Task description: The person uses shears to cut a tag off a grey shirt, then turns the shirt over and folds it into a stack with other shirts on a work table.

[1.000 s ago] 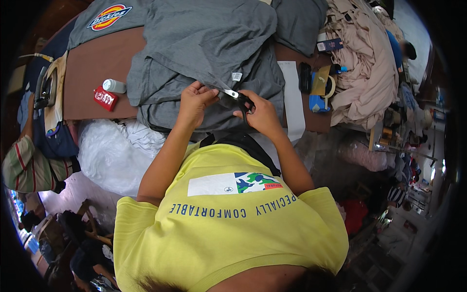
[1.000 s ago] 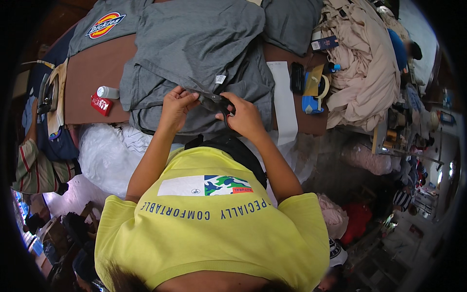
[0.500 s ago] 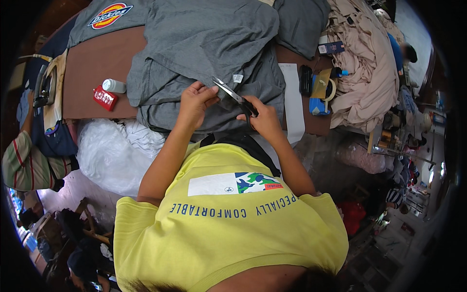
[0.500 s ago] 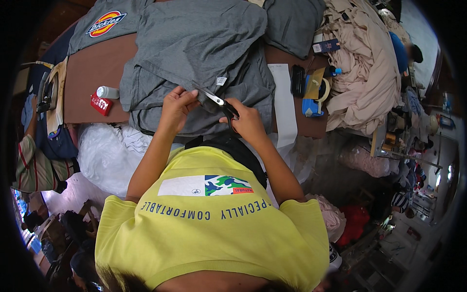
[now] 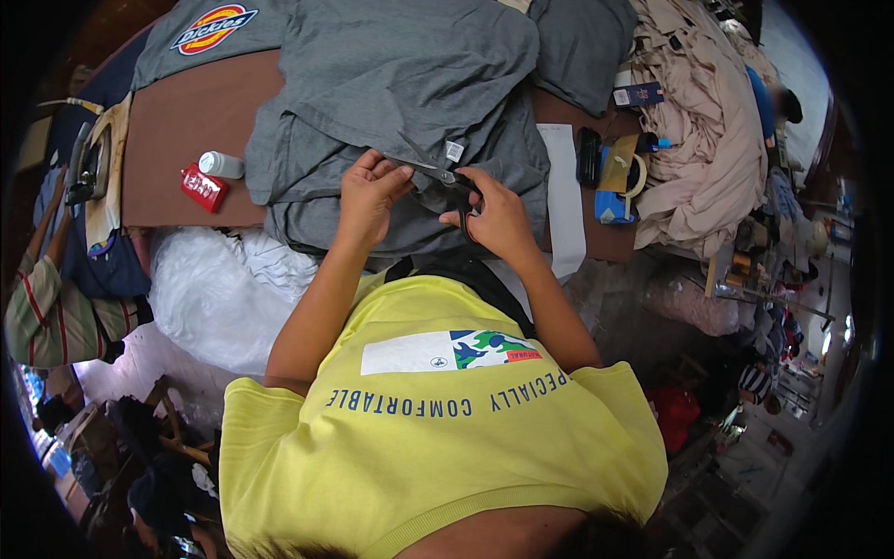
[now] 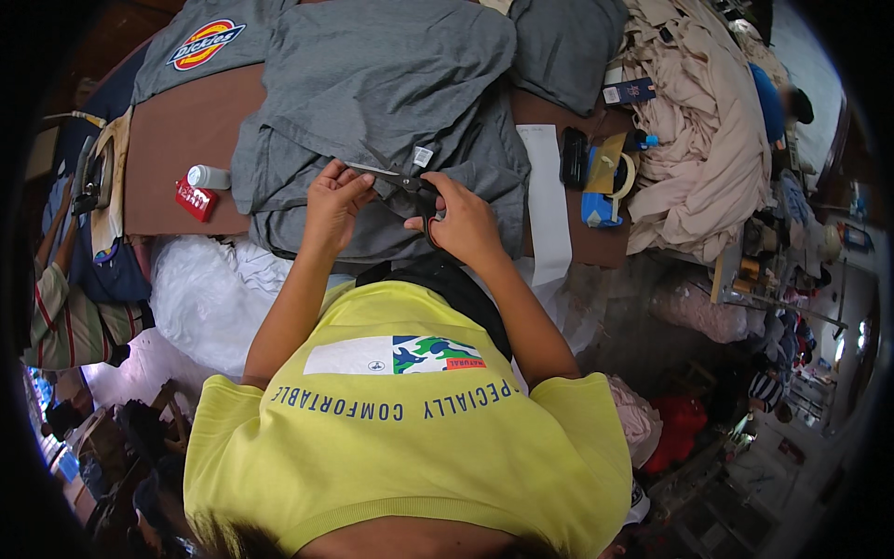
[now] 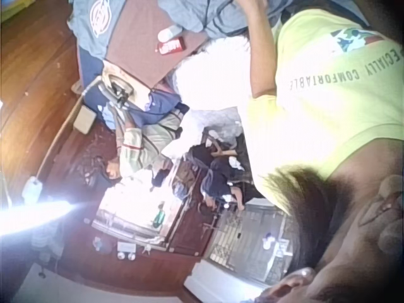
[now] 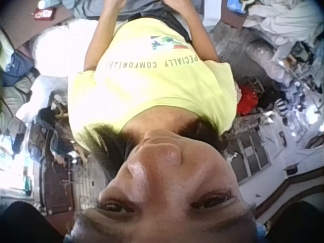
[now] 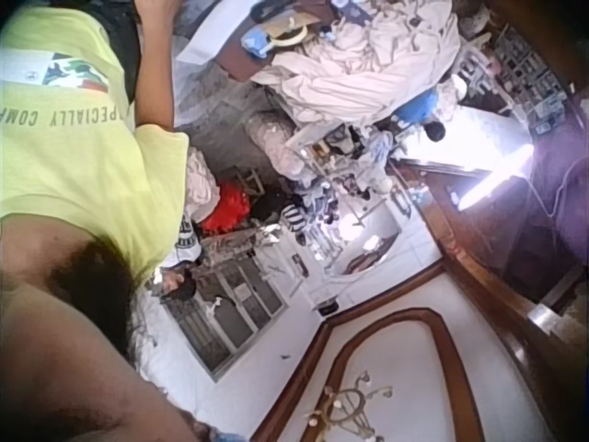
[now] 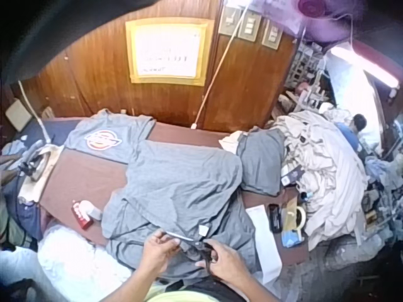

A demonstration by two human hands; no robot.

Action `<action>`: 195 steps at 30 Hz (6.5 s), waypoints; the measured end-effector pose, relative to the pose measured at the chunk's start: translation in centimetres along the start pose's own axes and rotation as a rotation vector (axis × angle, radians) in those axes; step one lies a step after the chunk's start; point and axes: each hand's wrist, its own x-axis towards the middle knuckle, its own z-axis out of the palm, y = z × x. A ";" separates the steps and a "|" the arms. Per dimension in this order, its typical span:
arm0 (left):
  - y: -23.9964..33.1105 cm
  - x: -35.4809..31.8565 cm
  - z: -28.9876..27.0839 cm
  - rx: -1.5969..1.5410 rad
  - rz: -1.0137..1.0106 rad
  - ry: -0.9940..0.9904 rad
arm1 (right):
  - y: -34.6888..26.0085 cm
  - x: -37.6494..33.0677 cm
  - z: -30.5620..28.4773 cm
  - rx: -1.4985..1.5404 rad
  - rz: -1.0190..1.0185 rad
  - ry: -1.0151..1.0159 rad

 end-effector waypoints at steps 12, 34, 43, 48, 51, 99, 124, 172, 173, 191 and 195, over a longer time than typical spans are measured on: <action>0.4 -0.3 0.3 -0.002 -0.015 0.017 | 1.5 -0.6 0.7 0.081 0.045 -0.037; -0.3 -0.8 -0.1 -0.010 -0.009 0.003 | 1.1 -0.1 1.1 0.029 -0.023 -0.006; -0.1 0.6 -1.2 -0.192 -0.139 0.042 | 2.7 -0.7 1.7 0.186 -0.016 0.100; 0.6 0.6 -0.6 -0.203 -0.150 0.005 | 2.5 -1.2 0.9 0.155 0.065 0.065; -0.1 1.3 -0.4 -0.160 -0.110 -0.036 | 2.1 -1.4 1.3 0.121 0.028 0.058; -2.1 -1.0 -5.2 0.934 0.341 0.052 | 1.9 -2.2 -5.9 0.034 -0.021 0.476; 9.9 -4.3 -15.2 1.657 0.508 -0.112 | 13.6 -3.2 -11.0 0.806 0.470 0.313; 10.7 3.5 -15.9 1.017 0.060 -0.168 | 17.0 -6.7 -5.8 -0.566 0.603 0.344; 10.7 3.5 -16.0 1.041 0.071 -0.174 | 17.3 -6.3 -6.1 -0.603 0.688 0.258; 9.1 1.9 -6.9 1.757 0.539 -0.077 | 15.6 4.3 -6.9 0.066 0.352 0.485; 4.8 3.9 -2.9 1.818 0.776 -0.161 | 16.3 7.2 -5.8 0.018 0.328 0.506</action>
